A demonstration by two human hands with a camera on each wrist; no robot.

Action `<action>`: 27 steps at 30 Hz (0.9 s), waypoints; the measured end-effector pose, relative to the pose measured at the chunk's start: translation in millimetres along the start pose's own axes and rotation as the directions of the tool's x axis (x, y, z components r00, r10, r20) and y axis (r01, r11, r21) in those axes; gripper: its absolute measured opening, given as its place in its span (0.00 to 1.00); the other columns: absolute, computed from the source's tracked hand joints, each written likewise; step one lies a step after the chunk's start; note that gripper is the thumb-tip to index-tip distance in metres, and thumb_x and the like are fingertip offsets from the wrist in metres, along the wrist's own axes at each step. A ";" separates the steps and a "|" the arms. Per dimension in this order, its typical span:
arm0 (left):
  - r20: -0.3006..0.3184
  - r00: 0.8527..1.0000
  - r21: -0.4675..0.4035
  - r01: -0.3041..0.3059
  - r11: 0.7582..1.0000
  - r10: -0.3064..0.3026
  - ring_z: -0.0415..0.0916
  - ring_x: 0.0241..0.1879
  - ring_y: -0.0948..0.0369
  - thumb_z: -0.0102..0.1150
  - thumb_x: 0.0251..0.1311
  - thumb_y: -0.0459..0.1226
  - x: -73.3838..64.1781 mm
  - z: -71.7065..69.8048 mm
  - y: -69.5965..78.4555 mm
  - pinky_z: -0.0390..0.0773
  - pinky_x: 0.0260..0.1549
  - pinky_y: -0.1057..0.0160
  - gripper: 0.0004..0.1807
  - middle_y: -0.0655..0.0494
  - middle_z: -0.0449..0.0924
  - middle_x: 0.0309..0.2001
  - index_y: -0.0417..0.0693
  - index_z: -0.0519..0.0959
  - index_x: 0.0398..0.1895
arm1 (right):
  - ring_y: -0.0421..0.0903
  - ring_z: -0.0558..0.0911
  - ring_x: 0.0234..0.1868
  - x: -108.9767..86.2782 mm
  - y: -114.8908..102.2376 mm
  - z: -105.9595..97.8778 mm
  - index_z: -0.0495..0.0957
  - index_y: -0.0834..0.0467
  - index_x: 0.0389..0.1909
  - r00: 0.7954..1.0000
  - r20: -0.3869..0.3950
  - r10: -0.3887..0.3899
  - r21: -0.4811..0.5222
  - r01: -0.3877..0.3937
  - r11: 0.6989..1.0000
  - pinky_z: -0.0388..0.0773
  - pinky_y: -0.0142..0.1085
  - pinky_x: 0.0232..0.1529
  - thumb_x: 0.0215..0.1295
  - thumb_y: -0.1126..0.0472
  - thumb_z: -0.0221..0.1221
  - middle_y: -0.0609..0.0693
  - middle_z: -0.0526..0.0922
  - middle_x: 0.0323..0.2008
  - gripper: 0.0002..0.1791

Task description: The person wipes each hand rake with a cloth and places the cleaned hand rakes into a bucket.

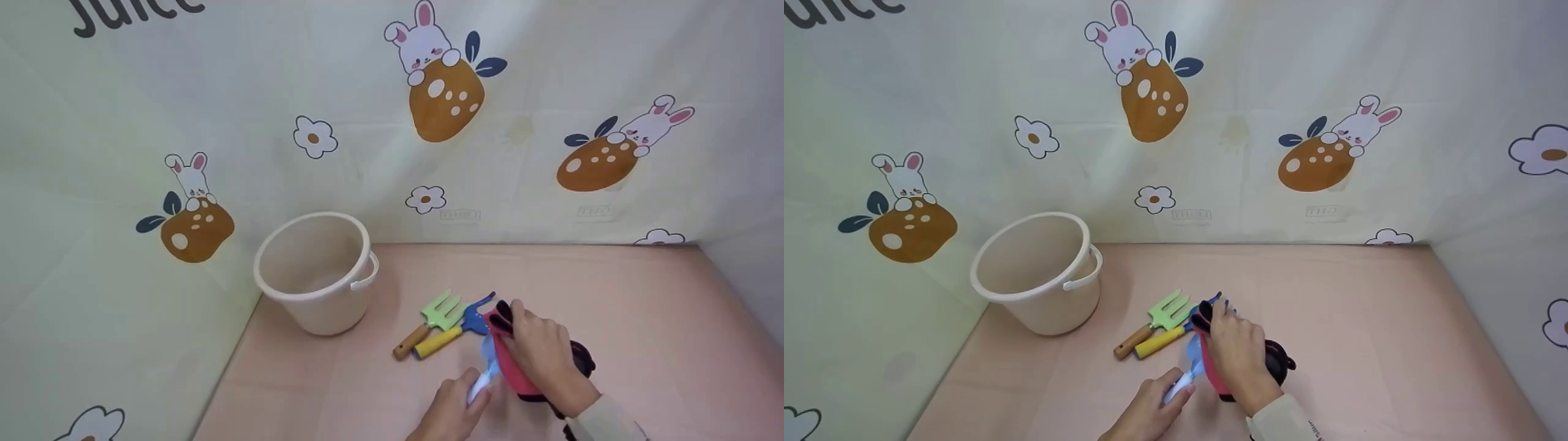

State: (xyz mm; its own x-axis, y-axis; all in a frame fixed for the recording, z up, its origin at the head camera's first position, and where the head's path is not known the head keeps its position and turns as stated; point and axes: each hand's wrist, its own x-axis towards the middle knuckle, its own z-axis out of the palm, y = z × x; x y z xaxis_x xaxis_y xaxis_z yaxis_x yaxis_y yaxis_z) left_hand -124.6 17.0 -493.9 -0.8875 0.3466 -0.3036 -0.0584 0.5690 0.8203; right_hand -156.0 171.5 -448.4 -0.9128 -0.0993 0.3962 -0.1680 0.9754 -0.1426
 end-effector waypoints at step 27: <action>0.072 0.995 -0.042 0.069 0.997 -0.066 0.60 0.19 0.63 0.51 0.65 0.45 -0.4 0.5 -9.1 0.60 0.18 0.68 0.12 0.58 0.63 0.20 0.45 0.74 0.37 | 0.44 0.71 0.14 -14.6 15.6 40.0 0.67 0.60 0.49 0.991 0.051 -0.123 -0.223 0.132 0.966 0.74 0.37 0.16 0.50 0.52 0.68 0.54 0.76 0.20 0.29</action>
State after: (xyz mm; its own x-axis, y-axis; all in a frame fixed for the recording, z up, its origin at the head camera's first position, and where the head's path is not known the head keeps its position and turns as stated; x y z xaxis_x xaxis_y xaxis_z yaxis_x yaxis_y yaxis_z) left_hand -123.4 12.1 -501.4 -0.8464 0.3612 -0.3913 -0.1386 0.5600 0.8168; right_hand -160.1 180.3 -492.7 -0.9031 -0.2287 0.3635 -0.1996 0.9730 0.1163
